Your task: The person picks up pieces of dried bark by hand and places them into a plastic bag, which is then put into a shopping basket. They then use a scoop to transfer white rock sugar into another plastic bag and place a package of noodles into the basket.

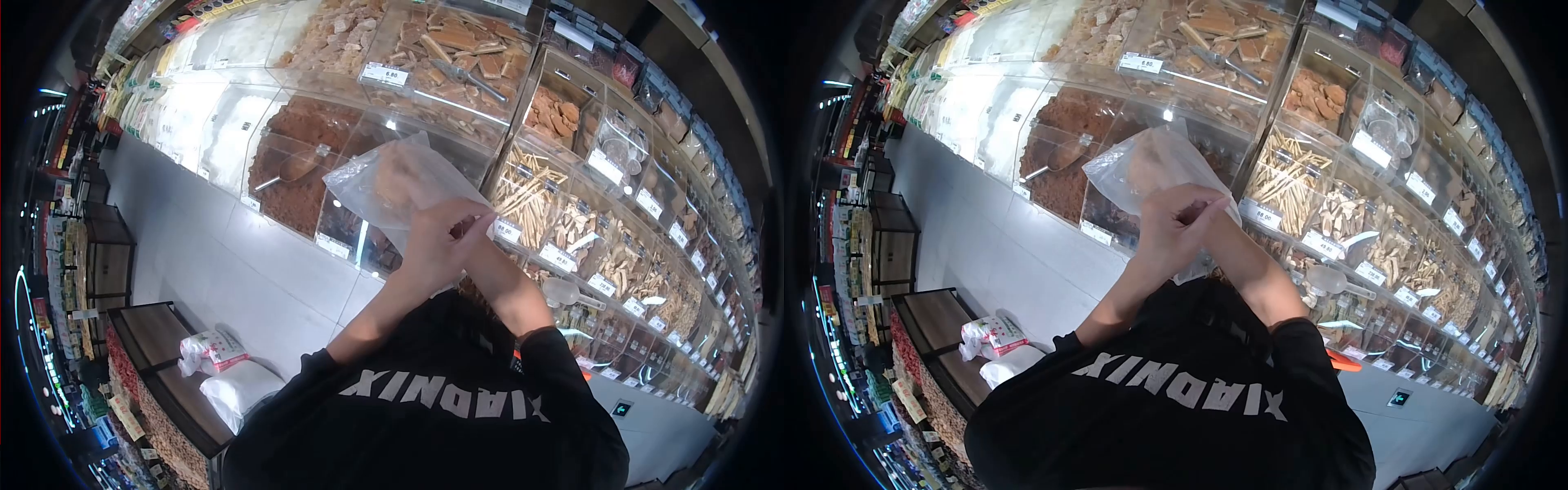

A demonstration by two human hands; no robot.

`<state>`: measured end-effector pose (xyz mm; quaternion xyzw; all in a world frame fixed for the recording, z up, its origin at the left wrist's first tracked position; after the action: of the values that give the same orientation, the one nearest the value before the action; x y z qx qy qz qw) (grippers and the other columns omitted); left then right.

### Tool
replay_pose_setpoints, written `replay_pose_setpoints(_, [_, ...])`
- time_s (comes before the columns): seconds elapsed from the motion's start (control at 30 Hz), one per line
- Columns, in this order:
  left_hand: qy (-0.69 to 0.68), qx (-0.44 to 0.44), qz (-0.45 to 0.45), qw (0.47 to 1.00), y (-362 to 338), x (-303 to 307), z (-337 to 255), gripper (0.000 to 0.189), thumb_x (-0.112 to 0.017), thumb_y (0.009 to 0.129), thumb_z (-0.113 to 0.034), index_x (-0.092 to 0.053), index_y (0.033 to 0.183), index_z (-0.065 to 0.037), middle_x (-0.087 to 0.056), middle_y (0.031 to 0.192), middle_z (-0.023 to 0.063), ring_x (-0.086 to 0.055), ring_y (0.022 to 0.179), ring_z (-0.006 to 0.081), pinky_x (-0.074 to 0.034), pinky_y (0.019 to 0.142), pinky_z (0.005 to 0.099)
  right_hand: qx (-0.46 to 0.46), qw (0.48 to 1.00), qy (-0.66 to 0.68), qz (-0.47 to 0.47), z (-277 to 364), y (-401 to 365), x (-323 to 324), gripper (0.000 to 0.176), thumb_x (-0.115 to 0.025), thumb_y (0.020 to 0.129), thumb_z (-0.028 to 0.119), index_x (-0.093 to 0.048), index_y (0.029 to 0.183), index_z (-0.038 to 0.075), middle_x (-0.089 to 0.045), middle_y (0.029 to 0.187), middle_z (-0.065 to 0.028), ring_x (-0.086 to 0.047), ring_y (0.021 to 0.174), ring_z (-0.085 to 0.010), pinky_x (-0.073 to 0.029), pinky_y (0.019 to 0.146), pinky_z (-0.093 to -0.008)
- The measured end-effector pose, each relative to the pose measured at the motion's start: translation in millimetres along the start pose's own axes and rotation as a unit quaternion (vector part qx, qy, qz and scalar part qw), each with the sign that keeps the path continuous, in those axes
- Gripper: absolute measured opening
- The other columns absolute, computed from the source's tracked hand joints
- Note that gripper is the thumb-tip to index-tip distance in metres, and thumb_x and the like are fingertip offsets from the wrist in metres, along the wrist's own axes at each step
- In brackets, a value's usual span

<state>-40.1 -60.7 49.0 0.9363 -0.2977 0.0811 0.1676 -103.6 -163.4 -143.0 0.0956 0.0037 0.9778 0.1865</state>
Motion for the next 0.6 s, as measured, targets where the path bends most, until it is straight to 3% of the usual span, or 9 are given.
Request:
replay_pose_setpoints(0.23, [-0.088,0.072,0.001,0.994,-4.6,-8.7,32.3,0.009,-0.073,0.091,-0.008,-0.072,0.096,0.0,-0.064,0.073,-0.0012,-0.05,0.058,0.0,-0.036,0.049,0.018,0.037,0.999,0.009,0.016,17.7,-18.1,7.1,0.033,-0.057,0.102,0.021,-0.06,0.129,0.002,-0.071,0.098,-0.0095,-0.07,0.095,-0.0193,-0.055,0.086,-0.0291])
replay_pose_setpoints(0.3, [-0.118,0.031,-0.028,0.992,-2.7,-2.7,28.4,0.011,-0.073,0.092,-0.009,-0.071,0.097,0.001,-0.063,0.073,-0.0025,-0.049,0.058,-0.0008,-0.035,0.048,0.0168,0.046,0.998,0.02,0.045,31.5,-38.6,10.6,0.033,-0.057,0.102,0.02,-0.06,0.129,0.002,-0.072,0.098,-0.0095,-0.07,0.095,-0.0195,-0.055,0.087,-0.0293])
replay_pose_setpoints(0.6, [-0.18,0.016,-0.087,0.98,6.6,6.0,31.2,0.008,-0.072,0.093,-0.007,-0.07,0.096,-0.001,-0.062,0.071,-0.004,-0.048,0.057,-0.0023,-0.032,0.048,0.0162,0.088,0.973,0.055,0.208,108.4,-114.2,79.8,0.031,-0.055,0.103,0.02,-0.061,0.128,0.001,-0.073,0.096,-0.0093,-0.07,0.095,-0.0201,-0.055,0.088,-0.0301])
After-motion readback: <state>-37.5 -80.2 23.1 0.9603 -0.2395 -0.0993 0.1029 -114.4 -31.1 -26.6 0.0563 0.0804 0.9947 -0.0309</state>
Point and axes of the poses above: each hand's wrist, its own y-axis towards the middle knuckle, its own x-axis out of the back of the hand, z = x × y, the point moved 10 cm from there along y, towards the middle knuckle
